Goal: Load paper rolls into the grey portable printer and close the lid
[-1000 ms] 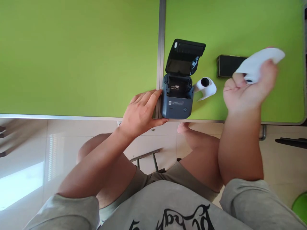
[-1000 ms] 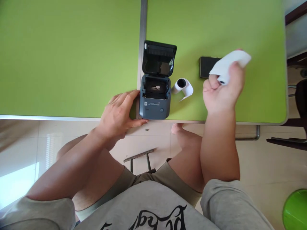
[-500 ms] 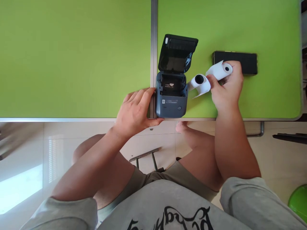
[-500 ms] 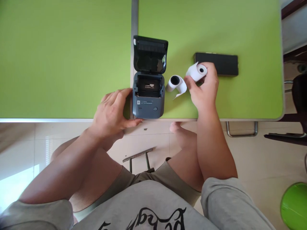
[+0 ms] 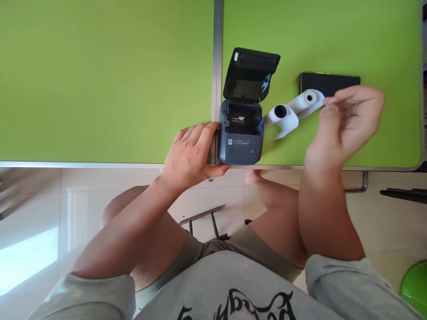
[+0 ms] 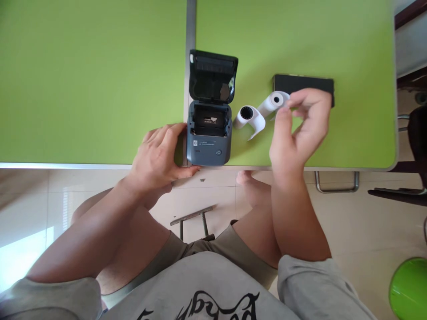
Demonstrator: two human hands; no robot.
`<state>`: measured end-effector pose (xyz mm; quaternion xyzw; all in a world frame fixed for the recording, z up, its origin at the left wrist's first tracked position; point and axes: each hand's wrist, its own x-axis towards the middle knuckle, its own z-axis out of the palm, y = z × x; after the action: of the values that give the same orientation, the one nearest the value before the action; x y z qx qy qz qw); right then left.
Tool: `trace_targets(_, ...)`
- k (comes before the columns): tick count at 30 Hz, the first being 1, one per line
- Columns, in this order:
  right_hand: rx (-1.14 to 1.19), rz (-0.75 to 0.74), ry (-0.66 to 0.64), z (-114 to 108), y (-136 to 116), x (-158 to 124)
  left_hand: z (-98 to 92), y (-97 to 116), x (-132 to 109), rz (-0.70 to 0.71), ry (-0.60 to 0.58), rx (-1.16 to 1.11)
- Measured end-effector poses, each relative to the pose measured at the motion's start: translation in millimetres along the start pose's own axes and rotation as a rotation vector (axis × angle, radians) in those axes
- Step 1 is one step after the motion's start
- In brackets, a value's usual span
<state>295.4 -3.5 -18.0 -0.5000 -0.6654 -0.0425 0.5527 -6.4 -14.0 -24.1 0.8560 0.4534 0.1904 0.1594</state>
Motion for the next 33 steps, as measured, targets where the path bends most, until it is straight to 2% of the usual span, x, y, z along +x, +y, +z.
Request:
trace_targets(3, -0.093, -0.04, -0.032, 8.3, -23.9, -9.3, -0.5, 0.1, -0.3, 0.004, -0.005, -0.001)
trace_targets(5, -0.147, -0.07, -0.079, 17.5, -29.7, -14.5, -0.6, 0.0, -0.4, -0.001, -0.005, 0.004)
trace_targets(8, -0.123, -0.065, -0.145, 31.1, -24.0, -18.1, -0.6, 0.1, -0.2, -0.01, -0.008, 0.016)
trace_targets(12, -0.128, 0.042, -0.167, 42.0, -8.2, -21.0, -0.8, 1.1, 0.2, -0.014, -0.019, 0.008)
trace_targets(15, -0.113, 0.139, -0.187, 43.4, -1.8, -24.5, -1.5, 1.4, 0.1, -0.01, -0.018, -0.009)
trace_targets(19, 0.053, 0.242, -0.282, 40.4, -3.3, -28.0, -2.2, 0.7, -0.1, 0.002, -0.017, -0.011)
trace_targets(26, 0.018, 0.14, -0.44, 32.2, -10.6, -20.6, -2.3, 2.0, 0.5, -0.022, -0.024, -0.033)
trace_targets(33, -0.005, 0.093, -0.357, 35.7, -7.6, -21.9, -3.5, 2.3, 0.9, -0.03, -0.035, -0.024)
